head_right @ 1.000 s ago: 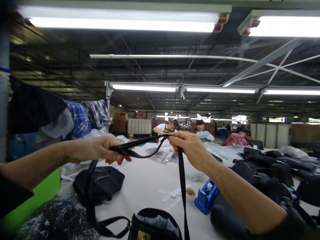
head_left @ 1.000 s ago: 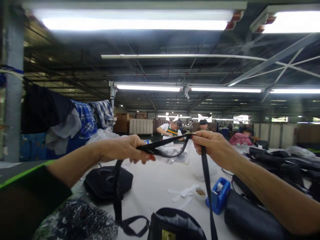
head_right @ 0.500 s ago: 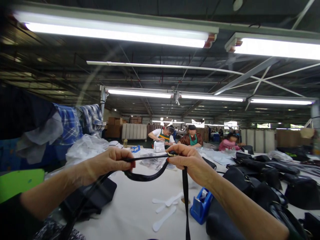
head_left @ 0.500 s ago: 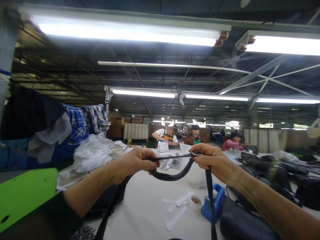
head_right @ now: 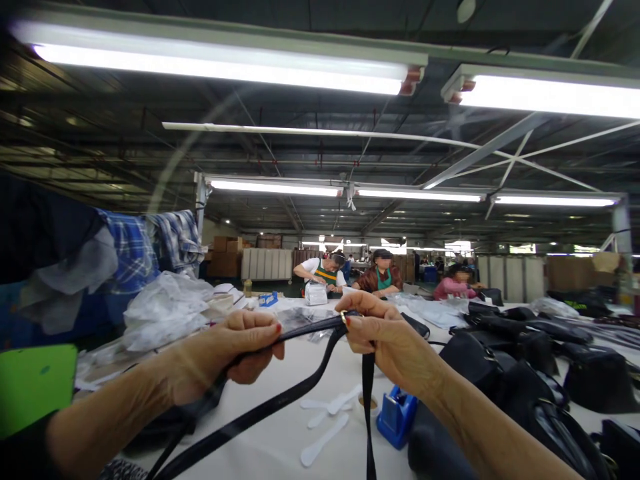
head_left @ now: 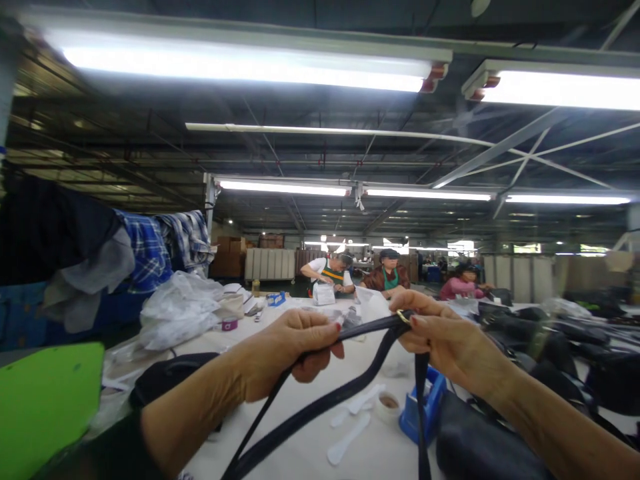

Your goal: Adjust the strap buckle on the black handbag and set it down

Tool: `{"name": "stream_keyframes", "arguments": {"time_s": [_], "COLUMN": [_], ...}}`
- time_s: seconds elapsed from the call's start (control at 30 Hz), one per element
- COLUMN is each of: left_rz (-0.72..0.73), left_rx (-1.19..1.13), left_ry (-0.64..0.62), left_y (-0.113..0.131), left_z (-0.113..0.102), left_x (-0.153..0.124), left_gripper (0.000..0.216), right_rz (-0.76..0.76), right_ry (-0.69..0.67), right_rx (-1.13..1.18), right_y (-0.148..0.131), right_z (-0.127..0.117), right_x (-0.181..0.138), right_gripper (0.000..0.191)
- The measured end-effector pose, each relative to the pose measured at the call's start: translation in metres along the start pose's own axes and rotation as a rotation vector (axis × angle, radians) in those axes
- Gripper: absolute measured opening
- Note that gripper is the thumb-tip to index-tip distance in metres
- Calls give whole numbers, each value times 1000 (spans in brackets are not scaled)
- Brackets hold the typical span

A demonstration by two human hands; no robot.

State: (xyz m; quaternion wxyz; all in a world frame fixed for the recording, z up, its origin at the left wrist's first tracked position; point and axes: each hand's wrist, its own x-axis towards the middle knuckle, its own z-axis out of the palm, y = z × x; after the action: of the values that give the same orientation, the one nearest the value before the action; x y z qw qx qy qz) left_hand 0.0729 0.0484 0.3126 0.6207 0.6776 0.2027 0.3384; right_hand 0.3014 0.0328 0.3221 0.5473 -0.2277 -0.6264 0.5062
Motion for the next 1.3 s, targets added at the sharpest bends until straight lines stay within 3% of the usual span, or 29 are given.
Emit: {"name": "stream_keyframes", "arguments": {"time_s": [0.1, 0.23, 0.4, 0.6, 0.9, 1.07, 1.23, 1.3], "left_rz": [-9, 27, 49, -11, 1, 46, -74, -117], "left_rx": [0, -36, -91, -27, -12, -6, -8, -67], "left_ry": [-26, 32, 18, 111, 140, 199, 161, 127], "left_y": [-8, -13, -13, -12, -24, -19, -18, -21], "left_z": [13, 26, 29, 34, 45, 48, 42, 38], "left_x": [8, 16, 19, 24, 34, 34, 34, 32], "left_gripper": [31, 32, 33, 27, 23, 25, 16, 21], "right_rz": [-50, -81, -52, -12, 60, 1, -195, -290], "right_ry": [35, 39, 57, 91, 109, 63, -3, 71], "right_rx": [24, 23, 8, -22, 6, -353, -836, -909], "right_y": [6, 14, 20, 31, 49, 28, 5, 4], "right_z": [4, 8, 2, -6, 3, -7, -16, -17], "right_x": [-2, -4, -5, -10, -15, -12, -12, -11], "right_gripper": [26, 26, 26, 28, 28, 27, 12, 11]}}
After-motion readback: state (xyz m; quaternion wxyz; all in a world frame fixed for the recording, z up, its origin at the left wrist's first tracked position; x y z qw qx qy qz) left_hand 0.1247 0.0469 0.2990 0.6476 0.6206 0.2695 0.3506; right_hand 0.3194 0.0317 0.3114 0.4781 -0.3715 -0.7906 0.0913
